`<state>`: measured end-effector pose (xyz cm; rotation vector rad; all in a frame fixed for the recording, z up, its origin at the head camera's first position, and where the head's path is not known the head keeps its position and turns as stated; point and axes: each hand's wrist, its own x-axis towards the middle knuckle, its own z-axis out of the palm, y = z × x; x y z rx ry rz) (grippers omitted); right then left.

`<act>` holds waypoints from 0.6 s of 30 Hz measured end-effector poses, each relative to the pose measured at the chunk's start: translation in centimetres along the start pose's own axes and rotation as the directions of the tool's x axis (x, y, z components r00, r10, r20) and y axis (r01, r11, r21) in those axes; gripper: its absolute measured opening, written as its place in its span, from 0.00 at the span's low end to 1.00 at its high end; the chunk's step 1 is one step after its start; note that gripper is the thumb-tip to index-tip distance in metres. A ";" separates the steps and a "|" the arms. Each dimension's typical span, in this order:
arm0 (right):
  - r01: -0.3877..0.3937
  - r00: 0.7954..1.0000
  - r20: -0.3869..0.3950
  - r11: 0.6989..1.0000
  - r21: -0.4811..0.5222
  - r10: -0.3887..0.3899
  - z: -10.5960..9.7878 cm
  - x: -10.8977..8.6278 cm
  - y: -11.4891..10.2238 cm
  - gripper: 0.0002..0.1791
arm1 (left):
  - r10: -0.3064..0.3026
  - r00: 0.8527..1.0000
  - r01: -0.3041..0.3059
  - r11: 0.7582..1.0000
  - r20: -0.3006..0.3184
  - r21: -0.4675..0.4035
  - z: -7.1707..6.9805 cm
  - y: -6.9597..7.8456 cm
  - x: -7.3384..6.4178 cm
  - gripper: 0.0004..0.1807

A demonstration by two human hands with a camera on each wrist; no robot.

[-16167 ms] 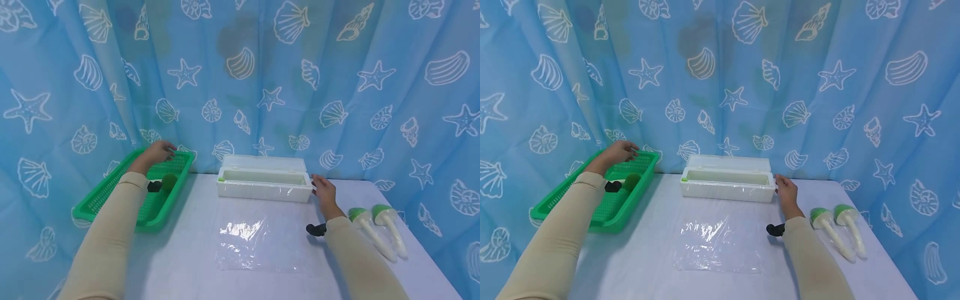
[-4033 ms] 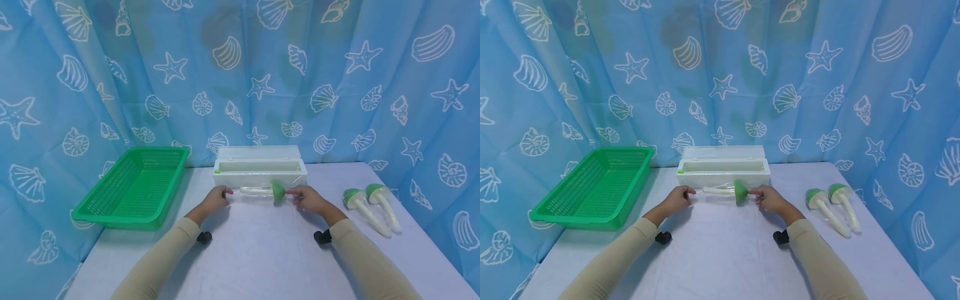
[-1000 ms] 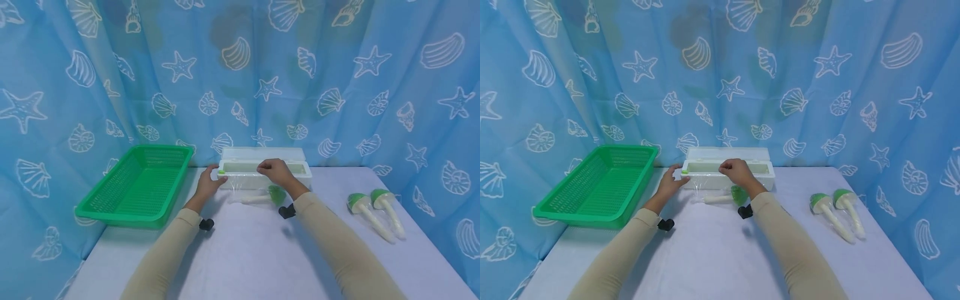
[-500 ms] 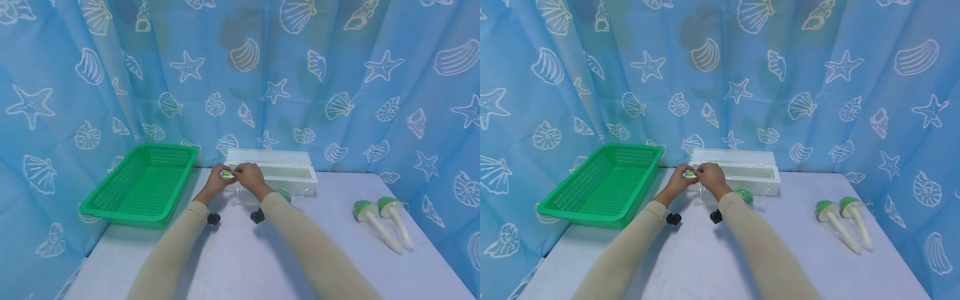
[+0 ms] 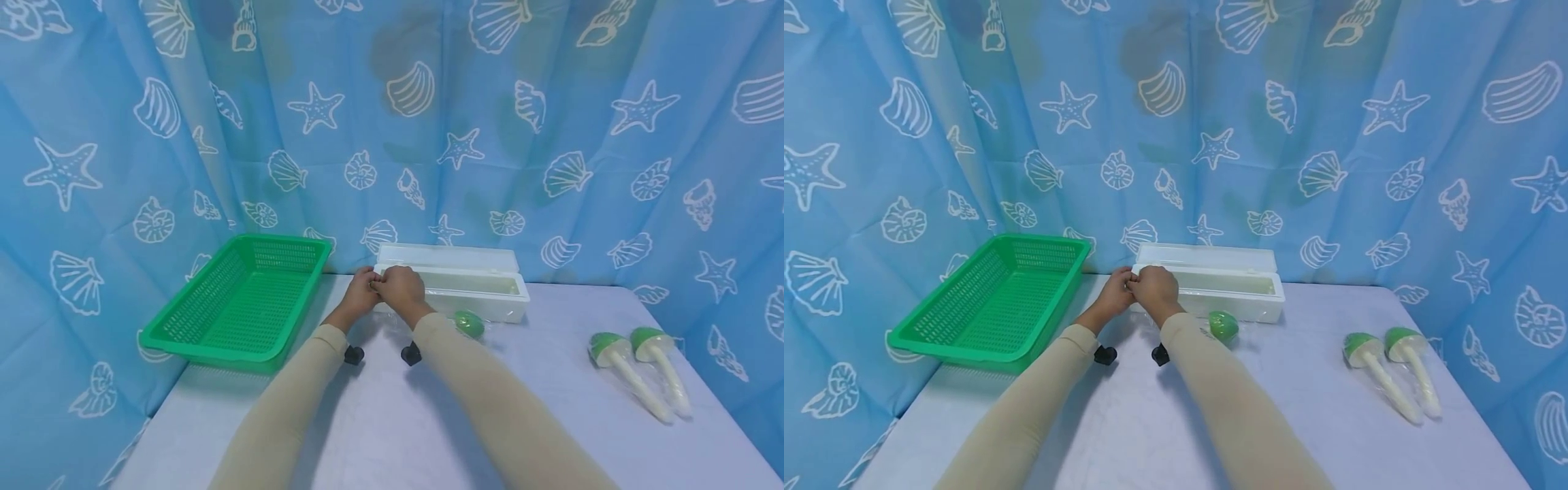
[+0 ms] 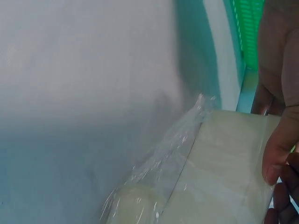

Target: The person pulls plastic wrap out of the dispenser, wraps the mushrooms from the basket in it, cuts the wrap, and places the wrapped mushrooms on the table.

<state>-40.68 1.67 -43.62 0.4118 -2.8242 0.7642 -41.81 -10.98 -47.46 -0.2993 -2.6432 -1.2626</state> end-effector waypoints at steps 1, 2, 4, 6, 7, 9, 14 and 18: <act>-0.006 1.000 0.000 1.000 -0.010 0.006 0.1 0.1 -0.1 0.21 | 0.010 1.000 -0.010 1.000 -0.005 0.012 0.0 0.0 0.1 0.09; -0.013 1.000 0.001 1.000 -0.016 0.013 0.2 0.1 -0.2 0.22 | 0.018 1.000 -0.018 1.000 -0.009 0.020 0.0 0.0 0.1 0.09; -0.026 1.000 -0.002 0.999 -0.028 0.026 0.3 0.3 -0.3 0.24 | 0.030 0.999 -0.029 0.999 -0.017 0.023 0.1 -0.1 0.1 0.09; -0.038 0.999 -0.004 0.999 -0.020 0.038 0.4 0.4 -0.3 0.24 | 0.028 0.999 -0.028 1.000 -0.019 0.014 0.1 -0.3 0.1 0.09; -0.042 0.999 -0.008 0.999 -0.012 0.042 0.4 0.4 -0.3 0.24 | 0.028 0.999 -0.028 1.000 -0.020 0.009 0.1 -0.3 0.1 0.09; -0.051 0.999 -0.006 0.999 0.005 0.051 0.3 0.5 -0.4 0.23 | 0.027 0.999 -0.027 1.000 -0.021 -0.005 0.1 -0.4 0.0 0.09; -0.062 0.998 0.017 0.998 0.005 0.062 -0.1 0.7 -0.2 0.23 | 0.024 0.999 -0.023 1.000 -0.023 0.007 0.0 -0.3 -0.2 0.10; -0.069 0.997 0.036 0.998 0.014 0.069 -0.2 0.7 0.1 0.25 | 0.003 1.000 -0.003 1.000 -0.020 0.019 0.0 -0.2 -0.3 0.11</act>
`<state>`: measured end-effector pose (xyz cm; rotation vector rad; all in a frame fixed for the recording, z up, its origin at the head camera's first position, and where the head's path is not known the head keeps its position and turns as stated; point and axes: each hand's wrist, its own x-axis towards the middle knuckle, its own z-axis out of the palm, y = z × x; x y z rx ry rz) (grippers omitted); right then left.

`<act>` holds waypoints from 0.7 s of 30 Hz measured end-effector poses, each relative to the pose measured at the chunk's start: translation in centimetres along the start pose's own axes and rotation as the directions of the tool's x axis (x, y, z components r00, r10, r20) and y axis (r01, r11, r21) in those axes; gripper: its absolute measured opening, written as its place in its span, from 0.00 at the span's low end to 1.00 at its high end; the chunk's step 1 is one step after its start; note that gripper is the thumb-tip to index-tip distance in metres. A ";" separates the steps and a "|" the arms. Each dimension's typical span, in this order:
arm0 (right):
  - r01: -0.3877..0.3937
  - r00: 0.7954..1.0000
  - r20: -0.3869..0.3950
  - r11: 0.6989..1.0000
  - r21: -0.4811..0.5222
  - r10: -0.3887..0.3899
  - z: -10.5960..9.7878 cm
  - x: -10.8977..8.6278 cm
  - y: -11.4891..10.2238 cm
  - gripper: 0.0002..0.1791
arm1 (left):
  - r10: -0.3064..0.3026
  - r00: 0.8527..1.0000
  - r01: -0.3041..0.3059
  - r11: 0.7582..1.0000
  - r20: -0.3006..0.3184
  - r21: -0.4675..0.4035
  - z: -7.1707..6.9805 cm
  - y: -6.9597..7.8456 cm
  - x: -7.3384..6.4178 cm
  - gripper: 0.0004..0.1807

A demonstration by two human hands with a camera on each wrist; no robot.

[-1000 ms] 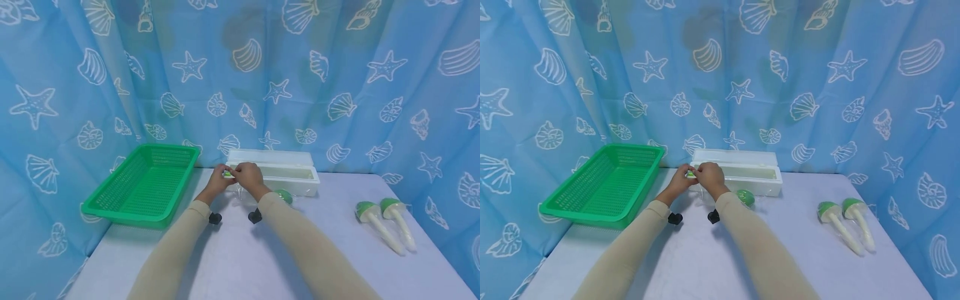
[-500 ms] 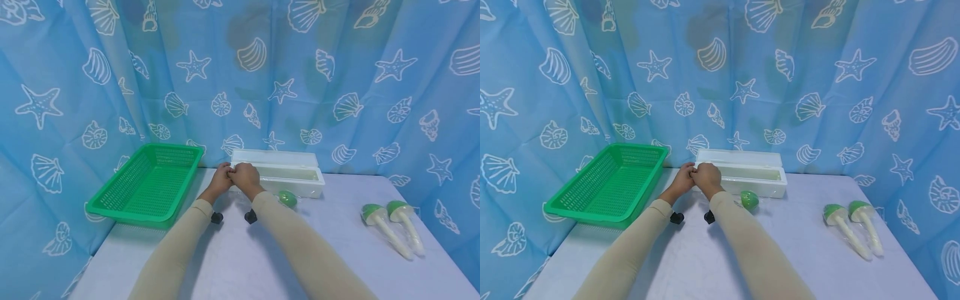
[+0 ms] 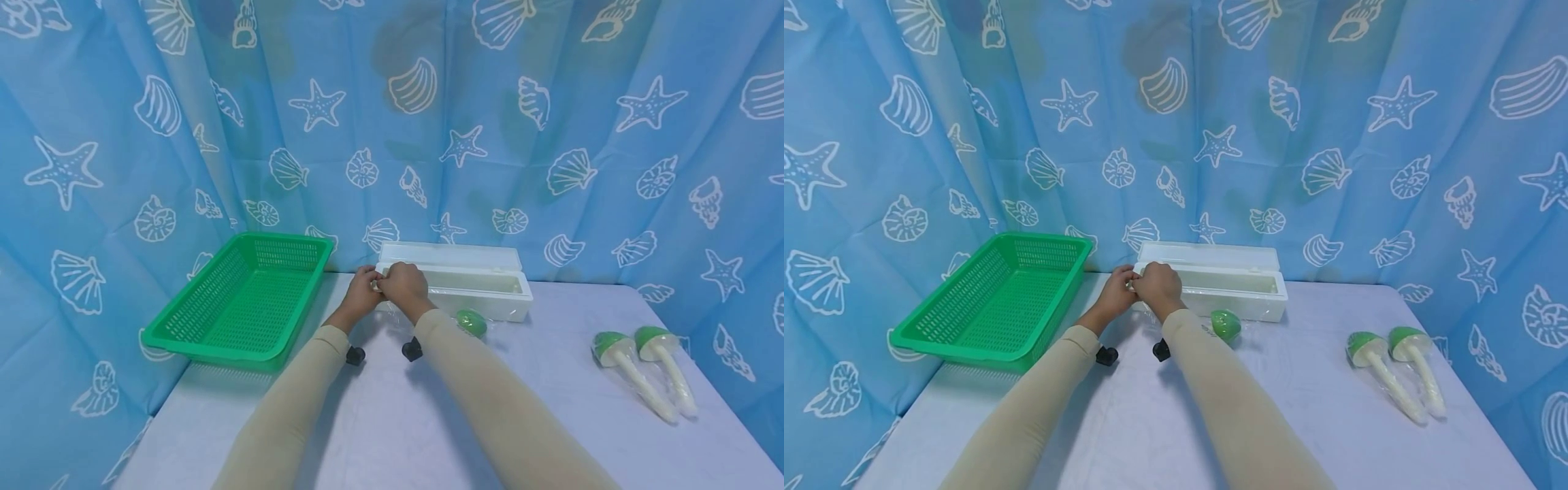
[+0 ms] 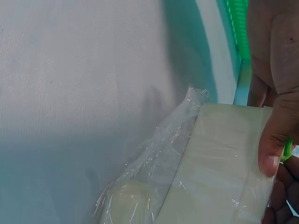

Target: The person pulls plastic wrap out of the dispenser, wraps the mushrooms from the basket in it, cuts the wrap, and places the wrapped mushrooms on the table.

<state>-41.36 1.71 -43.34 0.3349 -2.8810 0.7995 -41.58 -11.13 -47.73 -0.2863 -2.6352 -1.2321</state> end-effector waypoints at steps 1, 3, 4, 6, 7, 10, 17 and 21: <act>-0.001 1.000 0.002 1.000 0.003 0.001 0.0 0.0 0.0 0.25 | -0.004 1.000 0.004 1.000 0.001 0.003 0.0 0.0 0.0 0.11; 0.003 1.000 0.003 1.000 0.009 -0.003 -0.1 -0.1 0.1 0.26 | -0.007 1.000 0.007 1.000 -0.002 0.009 0.0 0.0 0.0 0.11; 0.007 1.000 0.002 1.000 0.005 -0.007 -0.1 -0.1 0.1 0.26 | -0.009 1.000 0.009 1.000 -0.003 0.011 0.0 0.0 0.0 0.11; 0.018 1.000 -0.005 1.000 -0.008 -0.018 -0.1 -0.1 0.2 0.25 | -0.016 1.000 0.016 1.000 -0.008 0.012 0.1 0.0 0.0 0.11; 0.021 1.000 -0.007 1.000 -0.016 -0.022 -0.1 -0.2 0.3 0.25 | -0.019 1.000 0.019 1.000 -0.008 0.014 0.1 0.1 0.0 0.11; 0.030 0.999 -0.008 0.999 -0.045 -0.031 -0.4 -0.3 0.7 0.24 | -0.030 1.000 0.030 0.999 -0.003 0.011 0.3 0.2 -0.1 0.11; 0.008 1.000 0.024 0.999 -0.049 -0.007 -1.7 -0.1 3.0 0.20 | -0.050 0.998 0.051 0.997 0.027 -0.057 0.3 0.3 -0.3 0.14; -0.008 0.999 0.051 1.000 -0.025 0.009 -3.0 -0.2 4.7 0.16 | -0.062 0.998 0.063 0.997 0.031 -0.049 0.1 0.1 -0.3 0.15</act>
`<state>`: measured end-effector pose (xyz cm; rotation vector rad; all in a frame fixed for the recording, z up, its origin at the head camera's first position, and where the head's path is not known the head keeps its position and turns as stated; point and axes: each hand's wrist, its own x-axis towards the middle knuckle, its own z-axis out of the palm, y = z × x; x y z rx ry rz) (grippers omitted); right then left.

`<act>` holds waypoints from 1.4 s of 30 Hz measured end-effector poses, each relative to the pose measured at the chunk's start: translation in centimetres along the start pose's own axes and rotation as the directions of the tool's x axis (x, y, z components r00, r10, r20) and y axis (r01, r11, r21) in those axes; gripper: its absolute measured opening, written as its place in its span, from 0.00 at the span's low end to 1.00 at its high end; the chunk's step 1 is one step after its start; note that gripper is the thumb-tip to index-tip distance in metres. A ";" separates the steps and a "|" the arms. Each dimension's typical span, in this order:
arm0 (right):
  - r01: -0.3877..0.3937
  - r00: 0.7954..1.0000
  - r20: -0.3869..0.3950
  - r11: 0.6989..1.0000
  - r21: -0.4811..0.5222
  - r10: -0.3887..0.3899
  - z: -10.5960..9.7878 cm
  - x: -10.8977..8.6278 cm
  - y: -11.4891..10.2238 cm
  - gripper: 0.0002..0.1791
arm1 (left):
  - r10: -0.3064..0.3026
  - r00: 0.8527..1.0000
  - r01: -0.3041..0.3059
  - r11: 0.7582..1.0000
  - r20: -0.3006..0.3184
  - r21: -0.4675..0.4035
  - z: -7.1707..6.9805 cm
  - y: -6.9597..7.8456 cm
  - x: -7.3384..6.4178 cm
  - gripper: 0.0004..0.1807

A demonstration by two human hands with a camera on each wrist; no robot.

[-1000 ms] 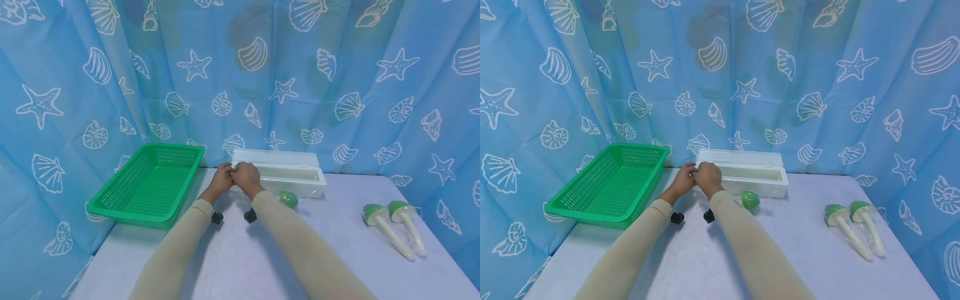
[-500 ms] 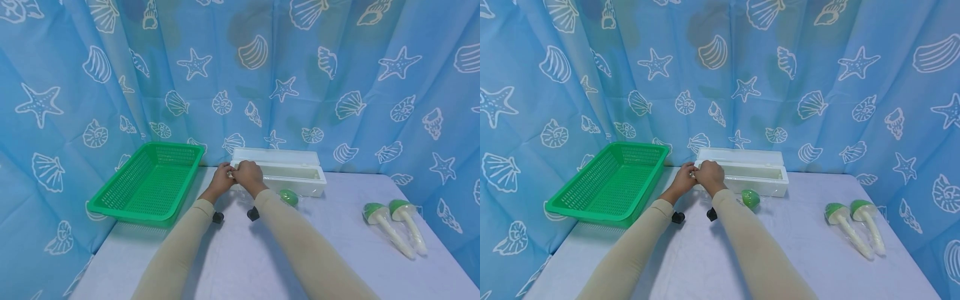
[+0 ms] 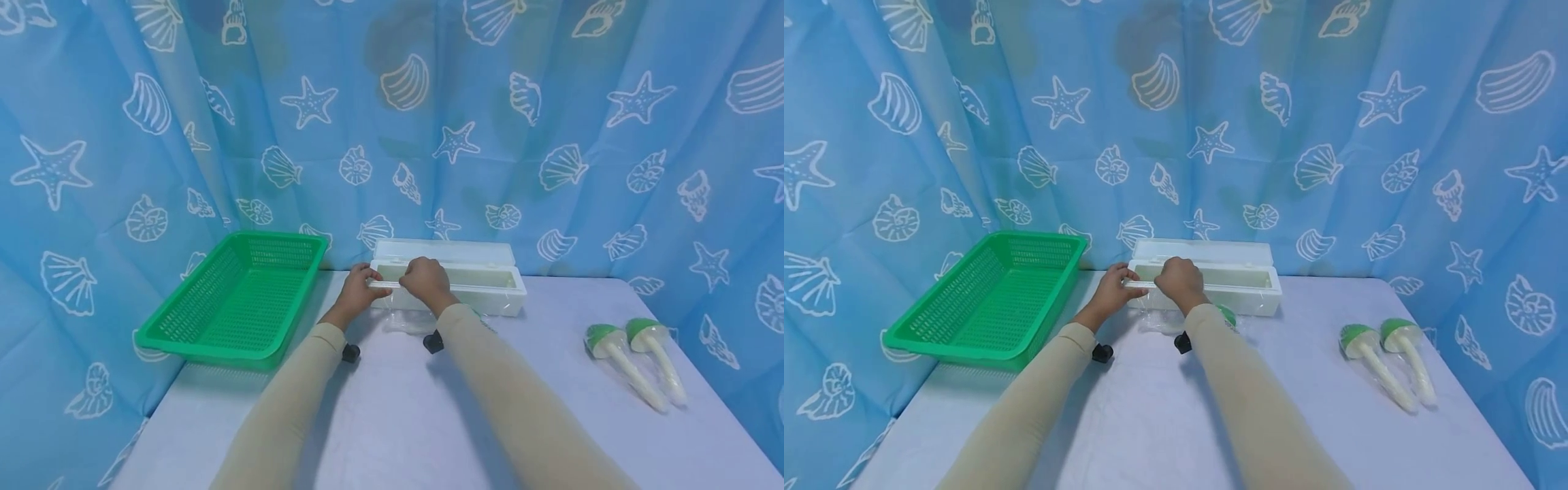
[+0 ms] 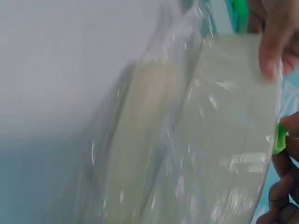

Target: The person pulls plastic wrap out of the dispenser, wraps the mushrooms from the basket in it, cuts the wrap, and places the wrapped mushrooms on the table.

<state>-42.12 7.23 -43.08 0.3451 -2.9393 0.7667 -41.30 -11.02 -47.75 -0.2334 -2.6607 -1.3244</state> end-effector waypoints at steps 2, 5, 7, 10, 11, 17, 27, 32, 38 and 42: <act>-0.019 1.000 0.003 1.000 0.005 0.019 -0.9 -0.2 1.4 0.15 | -0.002 1.000 0.002 1.000 0.005 0.017 0.0 0.0 0.1 0.16; -0.033 0.999 0.001 0.999 0.025 0.033 -2.3 -0.8 4.1 0.14 | -0.009 1.000 0.009 0.999 0.009 0.033 0.0 0.0 0.2 0.16; -0.029 1.000 0.003 0.999 0.036 0.029 -3.4 -1.2 6.2 0.13 | -0.012 1.000 0.011 0.999 0.013 0.049 0.0 0.0 0.3 0.16; -0.036 0.999 0.012 0.999 0.038 0.035 -5.4 -2.1 9.8 0.12 | -0.013 1.000 0.012 0.998 0.018 0.058 0.1 -0.1 0.4 0.16; -0.044 0.999 0.020 0.998 0.035 0.043 -6.2 -2.4 10.9 0.12 | -0.013 1.000 0.012 0.998 0.018 0.060 0.2 -0.1 0.4 0.16; -0.132 0.990 0.053 0.991 0.017 0.131 -10.0 -3.9 16.8 0.07 | -0.020 1.000 0.019 0.999 0.015 0.050 0.1 0.0 0.5 0.16; -0.116 0.985 0.137 0.992 0.042 0.109 -11.0 -5.0 19.5 0.19 | -0.004 1.000 0.003 0.999 0.029 0.044 0.1 0.4 0.3 0.15; 0.009 0.994 0.110 0.999 -0.031 -0.006 -10.4 -5.3 19.1 0.21 | -0.011 0.999 0.008 0.999 0.048 0.051 -0.3 0.6 -0.1 0.16; 0.165 0.986 0.023 0.986 -0.030 -0.164 -9.2 -5.4 18.6 0.07 | 0.025 0.998 -0.026 0.999 0.054 0.027 -0.1 0.6 -0.2 0.21; 0.182 0.983 -0.010 0.983 -0.014 -0.182 -8.4 -5.5 17.8 0.07 | 0.051 0.997 -0.055 0.997 0.066 0.051 -0.3 0.8 -0.7 0.25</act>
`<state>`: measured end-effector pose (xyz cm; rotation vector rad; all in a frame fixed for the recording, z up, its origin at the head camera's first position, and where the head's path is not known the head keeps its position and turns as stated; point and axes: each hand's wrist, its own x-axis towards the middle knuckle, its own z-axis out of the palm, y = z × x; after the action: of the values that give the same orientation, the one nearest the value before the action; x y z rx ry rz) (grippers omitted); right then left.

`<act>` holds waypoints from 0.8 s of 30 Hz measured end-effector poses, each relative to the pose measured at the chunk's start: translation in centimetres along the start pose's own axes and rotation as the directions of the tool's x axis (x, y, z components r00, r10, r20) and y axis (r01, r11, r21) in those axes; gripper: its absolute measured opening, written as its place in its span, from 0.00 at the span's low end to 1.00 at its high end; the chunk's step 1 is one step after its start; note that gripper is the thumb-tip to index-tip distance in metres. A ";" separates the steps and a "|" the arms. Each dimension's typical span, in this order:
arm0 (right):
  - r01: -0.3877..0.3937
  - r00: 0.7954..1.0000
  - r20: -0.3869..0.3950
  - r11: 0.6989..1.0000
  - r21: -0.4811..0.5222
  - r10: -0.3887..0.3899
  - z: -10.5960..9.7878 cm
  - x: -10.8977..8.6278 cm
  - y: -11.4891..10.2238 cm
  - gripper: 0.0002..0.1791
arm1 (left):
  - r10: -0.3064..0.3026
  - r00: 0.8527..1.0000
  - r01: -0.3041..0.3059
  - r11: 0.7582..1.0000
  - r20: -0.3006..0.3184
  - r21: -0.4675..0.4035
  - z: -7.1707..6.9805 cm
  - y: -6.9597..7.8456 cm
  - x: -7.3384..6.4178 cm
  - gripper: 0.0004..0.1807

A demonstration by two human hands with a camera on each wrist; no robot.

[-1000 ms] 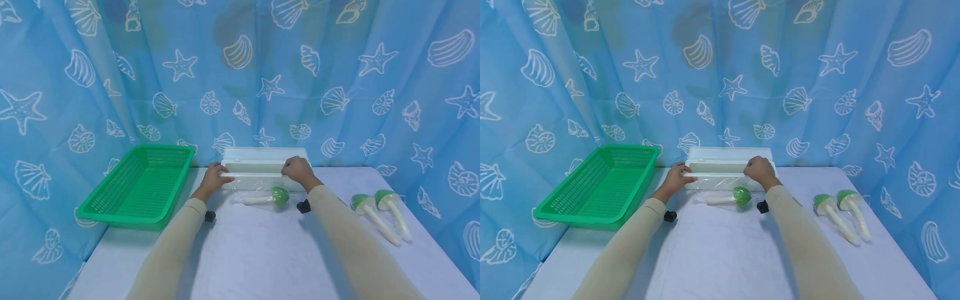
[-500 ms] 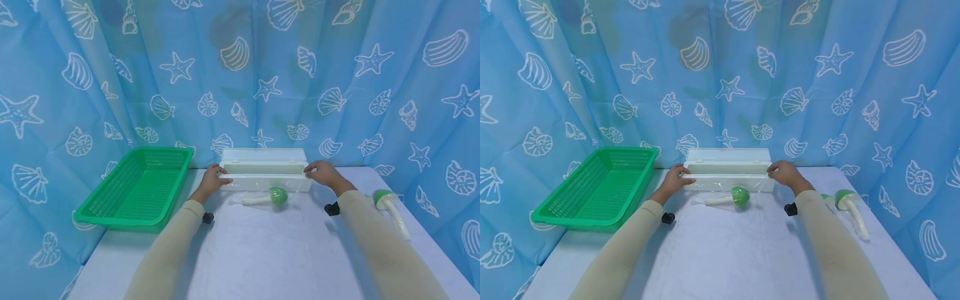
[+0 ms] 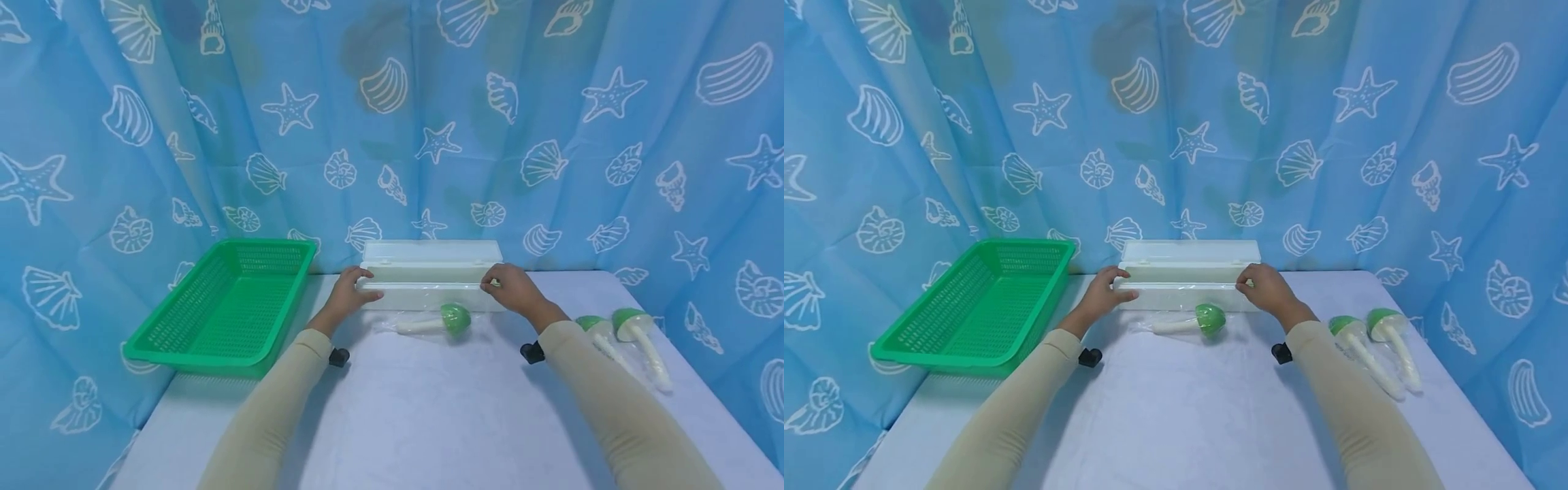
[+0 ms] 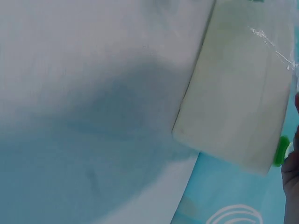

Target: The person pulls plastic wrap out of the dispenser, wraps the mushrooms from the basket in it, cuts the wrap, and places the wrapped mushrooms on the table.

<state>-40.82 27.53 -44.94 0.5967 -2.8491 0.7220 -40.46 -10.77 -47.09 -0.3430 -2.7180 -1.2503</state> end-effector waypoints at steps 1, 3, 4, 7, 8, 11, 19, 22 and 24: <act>-0.005 1.000 -0.005 1.000 0.003 0.005 0.1 -0.1 -0.1 0.08 | 0.012 1.000 -0.012 1.000 0.000 0.012 0.0 0.2 -0.1 0.25; -0.020 1.000 -0.016 1.000 0.012 0.020 0.1 -0.3 -0.3 0.10 | 0.048 0.999 -0.047 0.997 -0.011 0.058 -0.1 0.7 -0.2 0.20; -0.029 0.999 -0.020 0.999 0.022 0.029 0.1 -0.4 -0.4 0.10 | 0.071 0.997 -0.069 0.994 -0.020 0.086 -0.2 0.9 -0.3 0.18; -0.016 1.000 -0.004 0.998 0.055 0.016 0.2 -0.7 -0.8 0.12 | 0.134 0.990 -0.125 0.977 -0.041 0.175 -0.4 1.2 -0.6 0.11; -0.007 1.000 0.007 0.997 0.073 0.007 0.3 -0.7 -1.0 0.15 | 0.150 0.988 -0.139 0.970 -0.042 0.199 -0.5 1.3 -0.7 0.10; 0.007 0.999 0.040 0.992 0.125 -0.013 0.8 -1.0 -1.7 0.21 | 0.170 0.985 -0.161 0.965 -0.027 0.207 -0.5 1.4 -1.0 0.08; -0.115 0.984 0.166 0.932 0.345 0.060 2.4 -2.1 -3.1 0.20 | 0.146 0.983 -0.144 0.989 0.112 -0.020 0.3 2.1 -1.3 0.09; -0.153 0.972 0.223 0.928 0.339 0.078 3.0 -2.0 -3.4 0.25 | 0.127 0.981 -0.117 0.990 0.145 -0.074 0.4 2.3 -1.5 0.10; -0.160 0.968 0.234 0.942 0.295 0.091 3.3 -1.7 -3.7 0.36 | 0.111 0.983 -0.095 0.989 0.144 -0.112 0.3 2.2 -1.7 0.10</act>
<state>-37.88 23.56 -46.67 0.5675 -3.0170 1.2176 -38.26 -9.39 -46.03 -0.6047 -2.7207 -1.3948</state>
